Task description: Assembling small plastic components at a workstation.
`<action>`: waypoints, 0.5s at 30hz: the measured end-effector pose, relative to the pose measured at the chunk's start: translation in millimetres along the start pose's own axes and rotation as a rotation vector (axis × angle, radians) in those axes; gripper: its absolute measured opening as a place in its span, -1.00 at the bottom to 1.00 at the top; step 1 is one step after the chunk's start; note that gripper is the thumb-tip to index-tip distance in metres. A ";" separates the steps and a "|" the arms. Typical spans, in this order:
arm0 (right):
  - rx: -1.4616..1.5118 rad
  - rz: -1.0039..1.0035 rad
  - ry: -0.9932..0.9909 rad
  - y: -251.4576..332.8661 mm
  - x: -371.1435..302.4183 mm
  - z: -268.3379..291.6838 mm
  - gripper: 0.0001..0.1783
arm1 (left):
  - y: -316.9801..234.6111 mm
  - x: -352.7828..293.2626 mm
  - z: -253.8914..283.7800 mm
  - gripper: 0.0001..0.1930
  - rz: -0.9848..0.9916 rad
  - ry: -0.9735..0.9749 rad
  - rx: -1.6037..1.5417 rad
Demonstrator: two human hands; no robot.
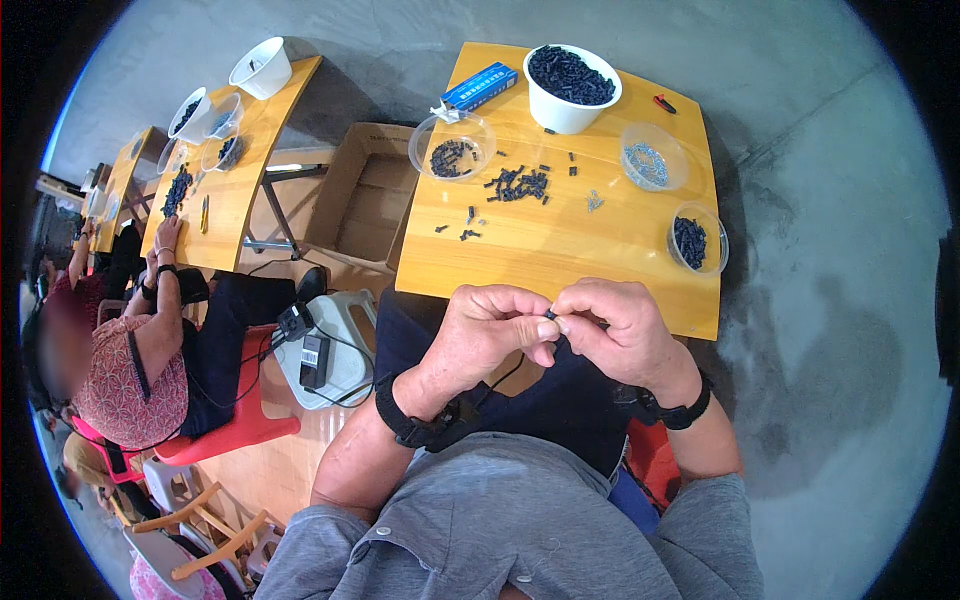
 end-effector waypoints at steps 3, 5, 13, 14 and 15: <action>0.054 -0.063 -0.007 -1.2 -0.8 -0.3 -0.88 | -1.9 0.9 -1.1 -0.91 0.002 -0.021 0.006; 0.054 -0.081 -0.011 -3.1 0.2 -0.7 -0.88 | -3.3 1.9 -1.2 -0.92 -0.004 -0.032 0.022; -0.080 0.014 -0.003 -7.9 -2.6 0.7 -0.88 | 1.4 7.9 -2.9 -0.96 0.015 -0.012 0.063; -0.079 0.013 -0.004 -8.8 -1.5 1.2 -0.88 | 1.9 8.3 -2.4 -0.96 0.018 -0.012 0.063; -0.003 -0.063 0.007 -10.7 0.1 2.2 -0.89 | 1.6 8.9 -1.7 -0.95 0.006 -0.029 0.059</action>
Point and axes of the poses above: each hand's wrist, its own x-axis towards the middle knuckle, its own z-axis out of the back of the hand, y = z × x, the point moved 2 cm from there along x, towards the middle knuckle, and after that the axes turned 1 degree about -z, right-handed, at the moved point
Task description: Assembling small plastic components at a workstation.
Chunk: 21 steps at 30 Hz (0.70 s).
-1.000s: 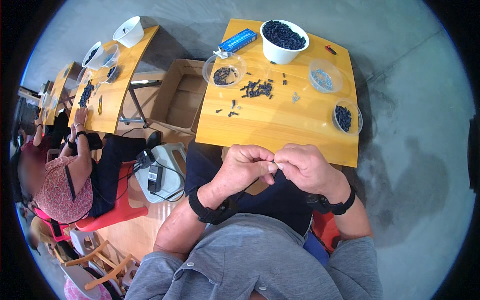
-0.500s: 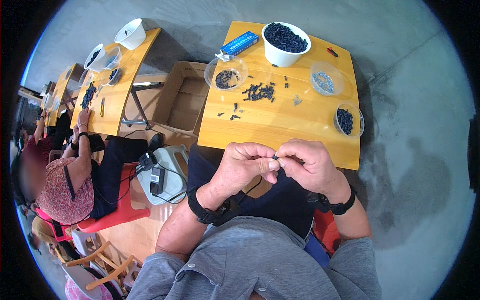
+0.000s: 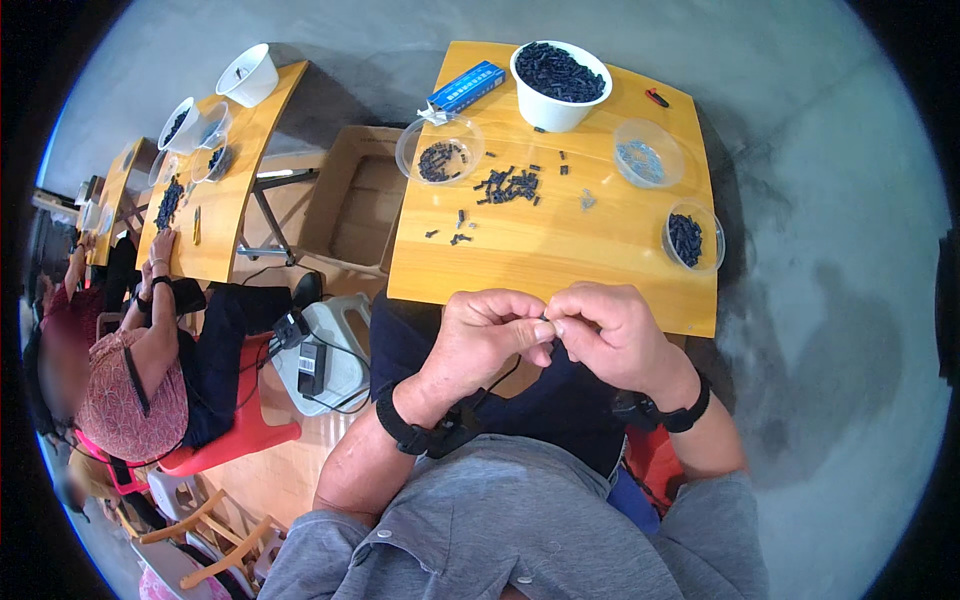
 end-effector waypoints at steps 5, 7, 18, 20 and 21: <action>0.576 -0.296 -0.192 -14.7 -3.0 -1.2 -0.89 | 4.1 1.6 9.9 -0.87 -0.082 -0.067 -0.097; 0.702 -0.361 -0.269 -28.4 -3.2 -2.4 -0.89 | 3.5 0.4 9.2 -0.87 -0.104 -0.042 -0.104; 0.946 -0.528 -0.344 -56.5 -12.5 -34.2 -0.85 | 2.7 -2.5 6.9 -0.88 -0.167 0.010 -0.079; 0.934 -0.486 -0.362 -53.5 -12.0 -29.0 -0.84 | 4.4 -2.4 7.9 -0.89 -0.193 0.019 -0.021; 0.914 -0.463 -0.331 -50.3 -12.5 -24.5 -0.84 | 3.5 -3.9 8.4 -0.89 -0.194 0.017 -0.021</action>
Point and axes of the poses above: each hand's wrist, its own x-axis towards the middle knuckle, its own z-axis out of the back of the hand, y = z × x, the point moved 2 cm from there along x, towards the middle knuckle, and after that the axes turned 1 degree about -z, right-handed, at the moved point
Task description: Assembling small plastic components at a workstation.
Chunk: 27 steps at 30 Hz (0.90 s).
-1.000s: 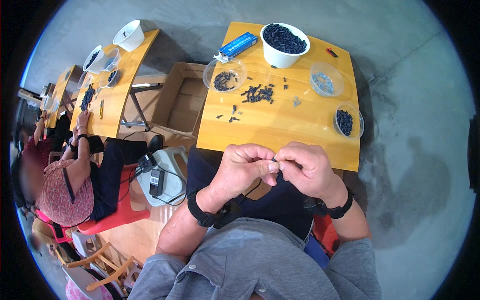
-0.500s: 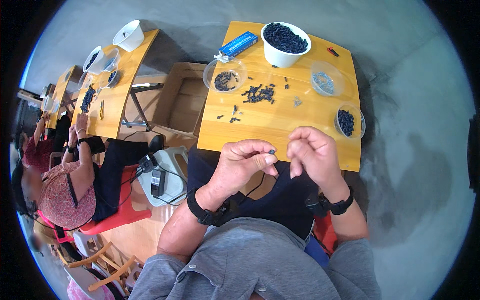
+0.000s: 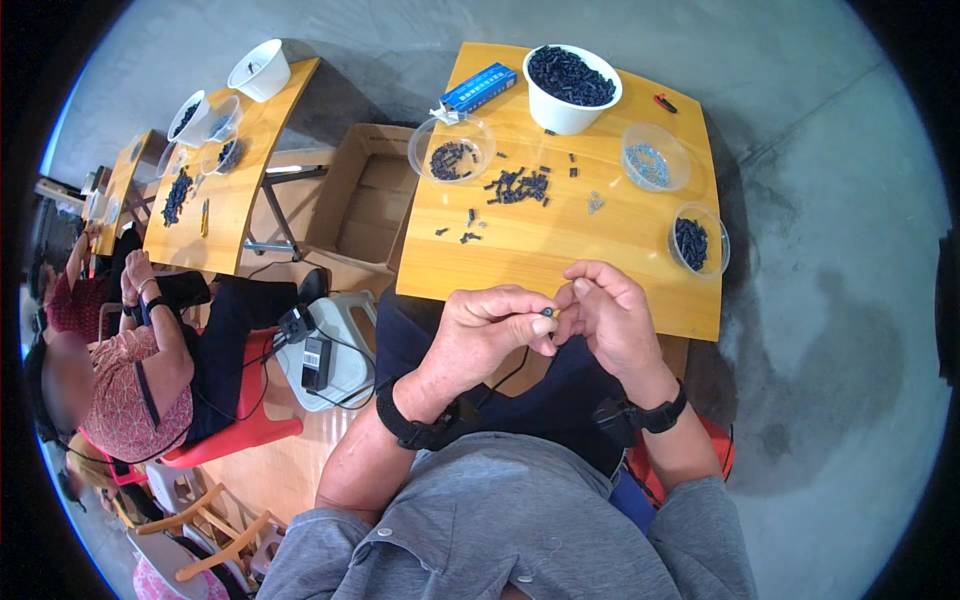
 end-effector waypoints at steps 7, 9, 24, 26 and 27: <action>-0.020 0.086 0.007 26.2 -15.9 -16.2 -0.83 | -5.0 -5.0 0.2 -0.89 0.033 -0.033 0.012; -0.023 0.131 0.008 20.5 -15.0 -9.6 -0.83 | -5.4 -5.3 -1.7 -0.89 0.053 -0.040 0.018; -0.427 0.452 0.090 42.2 -41.5 -25.5 -0.85 | -15.6 -9.8 -15.9 -0.90 0.098 -0.012 0.035; -0.472 0.510 0.090 45.5 -44.3 -29.7 -0.86 | -16.3 -10.5 -17.2 -0.90 0.108 0.030 0.039; -0.517 0.529 0.092 47.9 -45.6 -31.8 -0.86 | -16.6 -10.7 -17.1 -0.90 0.107 0.029 0.039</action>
Point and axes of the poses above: each hand's wrist, its own x-axis towards the middle knuckle, its own z-axis out of the back of the hand, y = z × x, the point moved 2 cm from there along x, towards the middle knuckle, and after that the axes turned 1 degree about -z, right-handed, at the moved point
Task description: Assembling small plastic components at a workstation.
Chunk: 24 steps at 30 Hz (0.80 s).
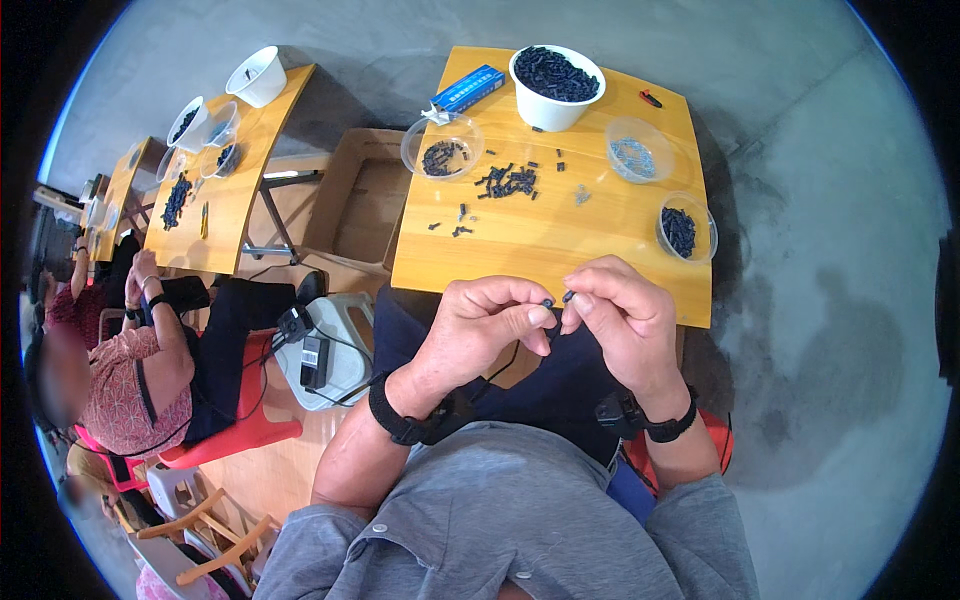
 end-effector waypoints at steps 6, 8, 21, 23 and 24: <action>-0.097 0.032 0.002 1.8 1.3 -6.0 -0.87 | -2.6 -1.3 0.1 -0.90 -0.030 0.028 -0.021; -0.121 0.046 -0.001 1.8 1.9 -6.0 -0.87 | -3.2 -1.1 0.5 -0.90 -0.028 0.036 -0.004; -0.240 0.093 0.020 1.6 9.4 -8.4 -0.90 | -2.3 4.2 2.3 -0.90 -0.025 0.049 -0.036; -0.252 0.117 0.019 0.0 10.4 -8.8 -0.90 | -1.5 4.8 3.4 -0.90 -0.021 0.046 -0.035; -0.256 0.121 0.016 -0.6 10.9 -8.7 -0.89 | -0.7 5.4 3.8 -0.90 -0.019 0.046 -0.036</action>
Point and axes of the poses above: each hand's wrist, its own x-axis towards the middle knuckle, its own z-axis out of the back of the hand, y = z × x, the point moved 2 cm from there along x, towards the middle knuckle, and after that the axes turned 1 degree about -z, right-handed, at the moved point
